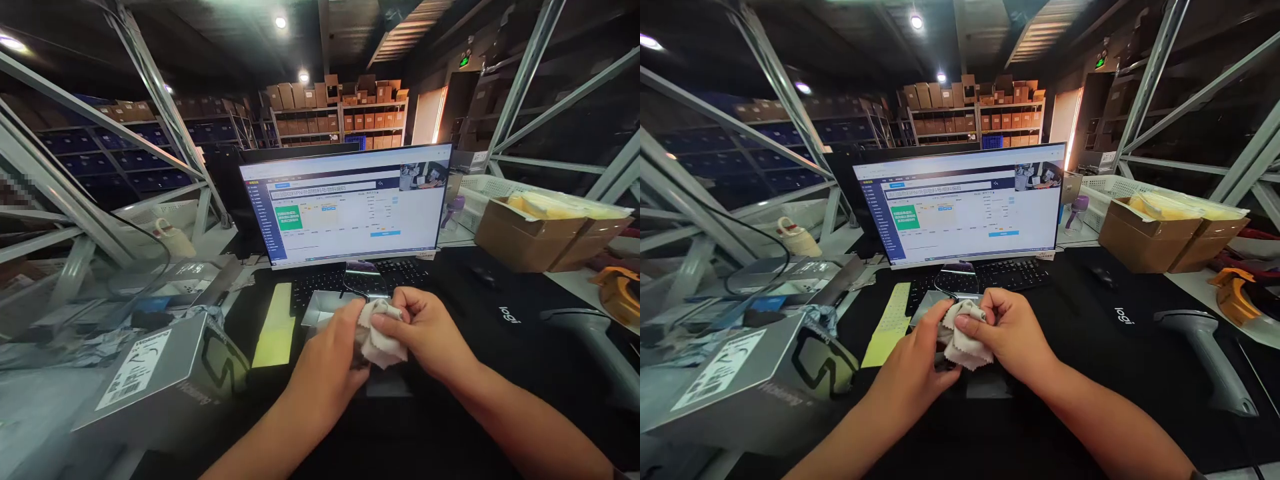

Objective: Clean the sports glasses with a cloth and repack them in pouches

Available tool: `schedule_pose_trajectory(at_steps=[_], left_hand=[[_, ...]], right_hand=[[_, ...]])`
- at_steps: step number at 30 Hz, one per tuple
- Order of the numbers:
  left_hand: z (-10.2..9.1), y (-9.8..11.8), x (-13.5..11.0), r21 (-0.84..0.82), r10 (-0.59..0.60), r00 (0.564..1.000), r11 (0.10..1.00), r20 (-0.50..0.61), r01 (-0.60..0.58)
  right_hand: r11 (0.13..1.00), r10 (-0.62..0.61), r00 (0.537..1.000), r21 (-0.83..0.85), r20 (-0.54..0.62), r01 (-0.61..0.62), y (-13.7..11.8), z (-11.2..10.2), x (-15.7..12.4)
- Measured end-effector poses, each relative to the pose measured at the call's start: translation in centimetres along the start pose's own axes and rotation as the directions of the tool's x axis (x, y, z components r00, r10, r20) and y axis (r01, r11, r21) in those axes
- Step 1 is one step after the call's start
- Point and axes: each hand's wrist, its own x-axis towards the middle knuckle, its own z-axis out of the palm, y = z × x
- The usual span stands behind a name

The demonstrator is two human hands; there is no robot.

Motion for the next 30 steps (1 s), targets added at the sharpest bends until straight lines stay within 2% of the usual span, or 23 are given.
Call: schedule_pose_trajectory(at_steps=[6,10,15,18,22,26,28,30], left_hand=[[-1.5,-0.6,0.4,-0.080,0.070,0.982,0.995,0.173,-0.057],[-2.1,-1.4,0.5,-0.102,0.147,0.961,0.987,0.233,-0.127],[-1.6,-2.0,0.8,-0.113,0.145,0.957,0.986,0.252,-0.120],[-1.0,-1.9,0.9,-0.145,0.117,0.972,0.985,0.202,-0.088],[-0.1,-1.4,1.0,-0.160,0.018,0.996,0.987,0.088,-0.003],[0.9,-1.3,0.7,-0.169,-0.037,0.999,0.985,-0.029,0.031],[1.3,-1.5,0.4,-0.135,-0.043,0.994,0.990,-0.105,0.028],[1.6,-1.8,0.1,-0.086,-0.031,0.985,0.996,-0.168,0.016]], right_hand=[[0.955,0.118,0.993,0.273,0.009,-0.116,-0.5,-1.1,1.0],[0.919,0.177,0.984,0.361,-0.017,-0.159,-1.0,-1.9,2.1],[0.917,0.167,0.983,0.379,-0.081,-0.124,-0.7,-2.2,3.0],[0.947,0.101,0.984,0.318,-0.144,-0.050,-0.2,-1.9,2.9],[0.975,-0.080,0.969,0.184,-0.235,0.125,0.3,-1.0,2.1],[0.975,-0.223,0.930,-0.063,-0.293,0.214,0.6,0.4,0.5],[0.922,-0.361,0.884,-0.258,-0.297,0.290,1.3,1.2,-0.4],[0.788,-0.546,0.812,-0.457,-0.207,0.414,2.3,2.0,-1.1]])
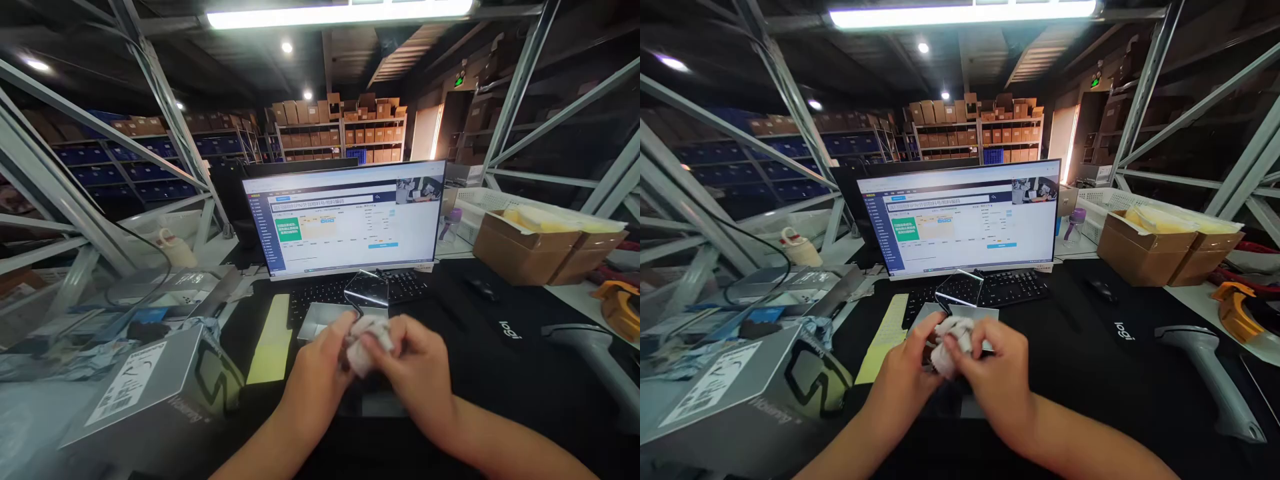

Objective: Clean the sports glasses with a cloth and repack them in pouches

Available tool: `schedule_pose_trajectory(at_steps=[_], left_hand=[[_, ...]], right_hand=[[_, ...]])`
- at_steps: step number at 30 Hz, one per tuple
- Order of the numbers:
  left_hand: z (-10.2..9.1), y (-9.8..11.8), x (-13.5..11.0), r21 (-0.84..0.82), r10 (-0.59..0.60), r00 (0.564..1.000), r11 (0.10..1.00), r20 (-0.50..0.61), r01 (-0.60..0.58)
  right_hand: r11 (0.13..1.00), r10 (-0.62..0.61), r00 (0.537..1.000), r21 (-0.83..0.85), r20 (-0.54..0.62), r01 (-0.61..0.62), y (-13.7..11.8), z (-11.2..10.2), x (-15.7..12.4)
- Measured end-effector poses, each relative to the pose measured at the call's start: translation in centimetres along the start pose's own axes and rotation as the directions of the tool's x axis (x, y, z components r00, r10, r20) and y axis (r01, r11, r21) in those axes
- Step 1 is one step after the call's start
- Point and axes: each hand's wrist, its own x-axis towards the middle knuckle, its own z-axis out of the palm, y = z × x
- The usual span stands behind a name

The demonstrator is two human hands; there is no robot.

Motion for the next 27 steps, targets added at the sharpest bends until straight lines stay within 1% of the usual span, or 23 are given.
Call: schedule_pose_trajectory(at_steps=[1,2,3,4,5,6,7,8,9,10,11,12,14,16,18,21,24,27], left_hand=[[0.0,-0.2,-0.1,0.024,0.010,1.000,1.000,-0.025,-0.010],[0.0,-0.3,-0.1,0.047,0.023,0.999,0.999,-0.045,-0.021],[-0.1,-0.4,-0.1,0.066,0.040,0.998,0.997,-0.058,-0.036],[-0.1,-0.5,-0.1,0.079,0.059,0.996,0.995,-0.065,-0.053],[-0.3,-0.5,0.0,0.085,0.079,0.995,0.994,-0.069,-0.073],[-0.4,-0.5,0.2,0.087,0.100,0.993,0.992,-0.068,-0.094],[-0.5,-0.5,0.3,0.086,0.124,0.990,0.989,-0.064,-0.119],[-0.7,-0.4,0.5,0.081,0.154,0.986,0.985,-0.056,-0.150],[-0.9,-0.4,0.7,0.079,0.188,0.981,0.980,-0.043,-0.184],[-1.1,-0.4,0.9,0.079,0.225,0.974,0.972,-0.024,-0.222],[-1.3,-0.5,1.0,0.079,0.259,0.966,0.963,0.003,-0.259],[-1.5,-0.6,1.2,0.077,0.287,0.957,0.954,0.035,-0.289],[-2.1,-0.9,1.4,0.072,0.325,0.941,0.940,0.097,-0.333],[-2.7,-1.2,1.6,0.080,0.364,0.923,0.923,0.128,-0.375],[-3.2,-1.4,1.8,0.112,0.411,0.904,0.899,0.119,-0.424],[-3.5,-1.3,1.9,0.214,0.445,0.892,0.866,0.079,-0.452],[-3.3,-0.9,1.8,0.334,0.401,0.915,0.858,0.038,-0.390],[-2.5,-0.4,1.4,0.374,0.330,0.944,0.876,-0.002,-0.305]], right_hand=[[0.991,-0.115,0.993,-0.059,0.024,0.116,0.2,0.4,-0.6],[0.972,-0.210,0.976,-0.093,0.055,0.214,0.5,0.8,-1.0],[0.954,-0.275,0.958,-0.102,0.084,0.283,0.8,1.1,-1.4],[0.944,-0.307,0.946,-0.091,0.103,0.316,1.0,1.3,-1.5],[0.948,-0.303,0.946,-0.068,0.116,0.312,1.1,1.4,-1.5],[0.961,-0.266,0.956,-0.039,0.125,0.273,1.1,1.4,-1.4],[0.980,-0.195,0.972,-0.006,0.133,0.197,0.9,1.2,-1.1],[0.995,-0.098,0.985,0.031,0.140,0.094,0.7,0.9,-0.7],[0.997,0.016,0.988,0.076,0.151,-0.028,0.5,0.5,-0.3],[0.979,0.132,0.976,0.133,0.171,-0.156,0.2,0.0,0.2],[0.941,0.235,0.950,0.197,0.204,-0.275,-0.1,-0.4,0.6],[0.889,0.313,0.918,0.264,0.245,-0.374,-0.4,-0.9,1.1],[0.777,0.398,0.860,0.382,0.319,-0.501,-0.7,-1.5,1.8],[0.684,0.433,0.826,0.466,0.361,-0.562,-1.0,-1.9,2.3],[0.615,0.454,0.806,0.521,0.381,-0.593,-1.1,-2.0,2.6],[0.558,0.480,0.792,0.566,0.377,-0.607,-1.2,-1.8,2.6],[0.568,0.480,0.814,0.591,0.329,-0.573,-1.0,-1.3,2.2],[0.639,0.448,0.852,0.570,0.270,-0.517,-0.8,-0.5,1.3]])
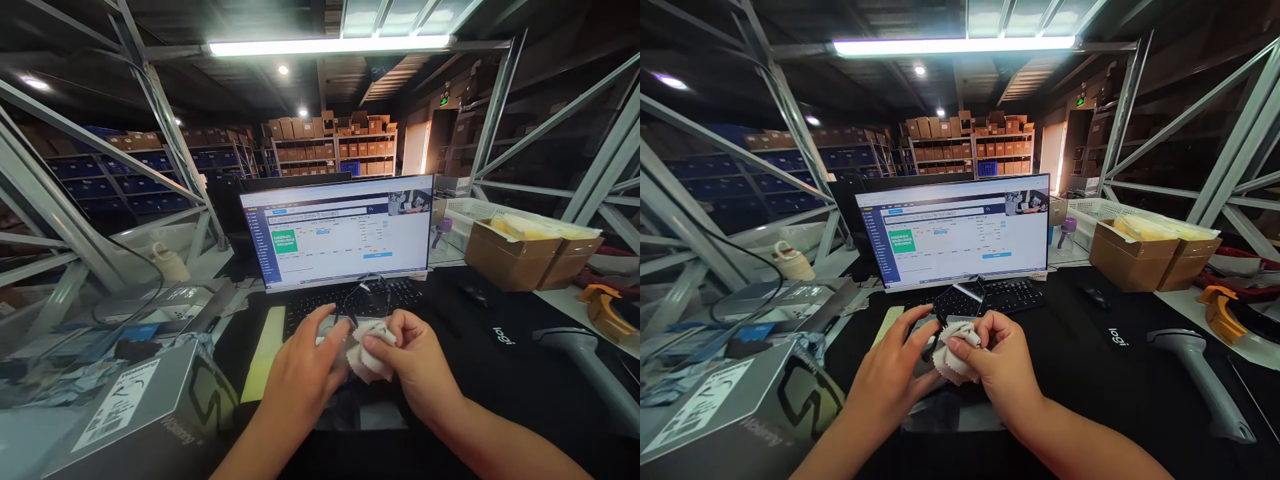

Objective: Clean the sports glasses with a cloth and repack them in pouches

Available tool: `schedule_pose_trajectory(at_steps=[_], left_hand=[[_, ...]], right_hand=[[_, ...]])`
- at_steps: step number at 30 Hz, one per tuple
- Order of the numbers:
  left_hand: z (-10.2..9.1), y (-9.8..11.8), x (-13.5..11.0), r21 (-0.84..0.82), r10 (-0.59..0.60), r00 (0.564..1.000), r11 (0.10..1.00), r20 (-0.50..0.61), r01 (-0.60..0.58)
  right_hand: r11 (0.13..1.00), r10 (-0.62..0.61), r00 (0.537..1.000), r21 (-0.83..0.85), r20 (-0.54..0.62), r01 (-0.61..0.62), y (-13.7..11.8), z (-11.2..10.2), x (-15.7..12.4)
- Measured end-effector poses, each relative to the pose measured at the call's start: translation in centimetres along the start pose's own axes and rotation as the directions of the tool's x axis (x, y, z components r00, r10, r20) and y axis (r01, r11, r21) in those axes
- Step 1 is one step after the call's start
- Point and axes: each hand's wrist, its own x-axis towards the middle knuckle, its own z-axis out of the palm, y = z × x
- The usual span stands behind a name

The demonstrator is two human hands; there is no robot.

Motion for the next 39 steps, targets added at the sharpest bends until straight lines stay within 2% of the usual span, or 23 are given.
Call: schedule_pose_trajectory(at_steps=[2,4,7,10,12,17,22,24,26,29,31,34,36,39], left_hand=[[0.4,0.6,-0.2,-0.006,-0.017,0.998,1.000,-0.068,0.016],[0.7,0.9,-0.4,-0.002,0.008,0.983,1.000,-0.186,-0.009],[0.7,1.0,-0.5,0.021,0.049,0.956,0.999,-0.290,-0.045],[0.3,1.0,-0.4,-0.002,0.045,0.960,0.999,-0.277,-0.047],[0.0,1.1,-0.3,-0.035,0.031,0.967,0.999,-0.253,-0.041],[-0.6,1.2,0.1,-0.129,0.039,0.977,0.989,-0.208,-0.067],[-0.4,1.4,0.2,-0.176,0.007,0.976,0.983,-0.216,-0.046],[-0.3,1.5,0.2,-0.266,-0.090,0.976,0.963,-0.197,0.035],[-0.2,1.5,0.2,-0.356,-0.186,0.964,0.928,-0.191,0.109],[0.0,1.4,0.2,-0.408,-0.249,0.943,0.902,-0.222,0.142],[0.2,1.4,0.2,-0.417,-0.254,0.944,0.897,-0.211,0.148],[0.7,1.6,0.1,-0.436,-0.248,0.957,0.886,-0.151,0.161],[1.0,1.8,0.0,-0.437,-0.233,0.965,0.886,-0.122,0.159],[1.1,1.8,-0.1,-0.396,-0.183,0.977,0.910,-0.112,0.125]], right_hand=[[0.994,-0.058,0.998,-0.089,-0.013,0.056,0.6,0.4,-0.4],[0.977,-0.101,0.995,-0.187,-0.012,0.097,0.9,0.7,-0.8],[0.968,-0.066,0.997,-0.240,0.050,0.076,0.8,0.7,-0.8],[0.980,0.109,0.985,-0.180,0.133,-0.084,0.0,-0.1,-0.1],[0.978,0.195,0.969,-0.104,0.150,-0.180,-0.8,-0.8,0.6],[0.958,0.231,0.962,0.137,0.143,-0.251,-2.6,-1.8,1.5],[0.911,0.310,0.946,0.255,0.098,-0.325,-3.0,-1.9,1.9],[0.907,0.298,0.950,0.284,0.088,-0.311,-2.7,-2.0,2.3],[0.925,0.234,0.971,0.299,0.038,-0.235,-2.1,-2.0,2.7],[0.943,0.183,0.982,0.291,-0.053,-0.160,-1.3,-1.6,2.8],[0.930,0.236,0.972,0.290,-0.005,-0.224,-0.9,-1.1,2.3],[0.899,0.314,0.935,0.265,0.168,-0.349,-0.3,-0.3,1.2],[0.905,0.305,0.931,0.244,0.202,-0.349,0.1,0.0,0.7],[0.923,0.267,0.945,0.234,0.187,-0.307,0.5,0.0,0.5]])
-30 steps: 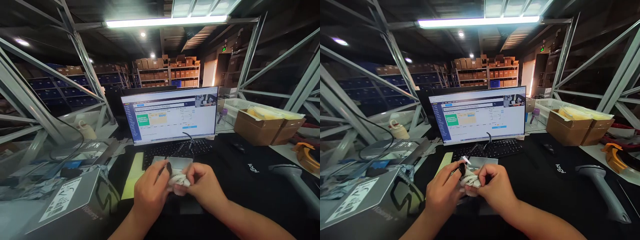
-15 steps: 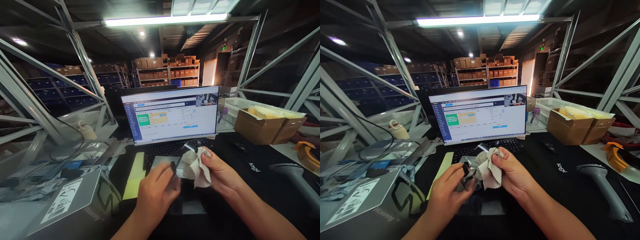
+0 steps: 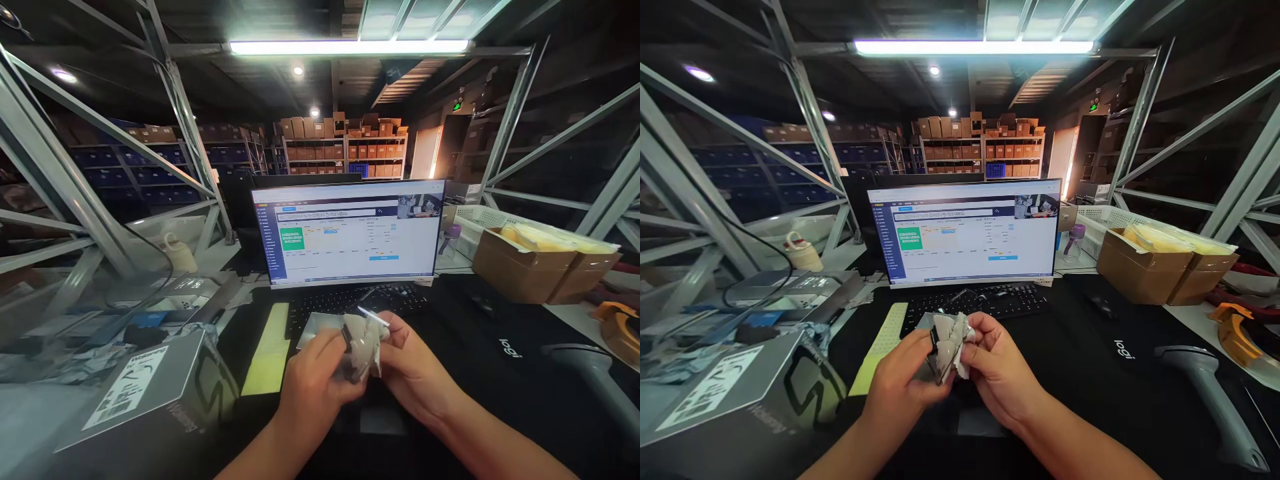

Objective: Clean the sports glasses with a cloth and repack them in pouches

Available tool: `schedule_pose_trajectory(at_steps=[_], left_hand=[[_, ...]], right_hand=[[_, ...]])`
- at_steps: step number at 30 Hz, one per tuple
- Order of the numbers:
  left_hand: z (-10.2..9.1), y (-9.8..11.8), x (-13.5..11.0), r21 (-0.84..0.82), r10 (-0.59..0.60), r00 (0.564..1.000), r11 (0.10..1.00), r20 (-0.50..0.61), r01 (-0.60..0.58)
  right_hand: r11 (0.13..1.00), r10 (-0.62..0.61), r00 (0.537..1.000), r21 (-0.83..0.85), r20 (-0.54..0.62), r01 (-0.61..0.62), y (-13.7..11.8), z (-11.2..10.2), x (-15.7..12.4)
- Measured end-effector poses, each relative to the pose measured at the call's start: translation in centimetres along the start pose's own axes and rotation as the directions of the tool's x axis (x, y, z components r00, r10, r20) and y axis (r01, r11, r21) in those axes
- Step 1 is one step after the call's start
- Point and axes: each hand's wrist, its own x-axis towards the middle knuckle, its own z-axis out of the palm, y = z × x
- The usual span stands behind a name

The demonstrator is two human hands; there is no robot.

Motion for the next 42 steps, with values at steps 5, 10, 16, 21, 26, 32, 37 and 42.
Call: schedule_pose_trajectory(at_steps=[5,10,16,21,26,32,37,42], left_hand=[[-0.3,-0.4,0.2,0.062,0.069,0.998,0.996,0.009,-0.069],[-0.5,-0.3,0.3,0.030,0.083,0.995,0.996,0.049,-0.084],[-0.4,0.3,0.2,0.063,0.122,0.993,0.991,-0.007,-0.121],[0.0,0.3,0.1,0.071,0.125,0.992,0.990,-0.017,-0.124],[0.1,0.4,-0.3,0.095,0.192,0.981,0.977,-0.022,-0.189],[-0.3,0.6,-0.4,0.088,0.208,0.978,0.975,-0.021,-0.205],[-0.2,0.8,-0.2,0.188,0.245,0.968,0.955,-0.058,-0.231],[-0.7,0.7,0.1,0.314,0.265,0.959,0.923,-0.098,-0.223]], right_hand=[[0.998,0.013,0.999,0.067,-0.029,-0.011,0.2,-0.1,0.6],[0.983,0.094,0.995,0.164,-0.033,-0.088,0.2,-0.4,0.9],[0.947,0.081,0.988,0.319,-0.133,-0.035,-1.3,-0.5,0.7],[0.937,0.064,0.987,0.350,-0.150,-0.008,-1.9,-0.2,0.7],[0.929,-0.022,0.970,0.354,-0.244,0.110,-2.0,-0.6,1.2],[0.987,-0.117,0.993,0.105,-0.019,0.118,-1.2,0.2,0.4],[0.913,-0.335,0.941,-0.230,0.043,0.336,-0.3,-0.1,0.2],[0.665,-0.553,0.814,-0.492,0.181,0.561,0.3,-1.0,0.2]])
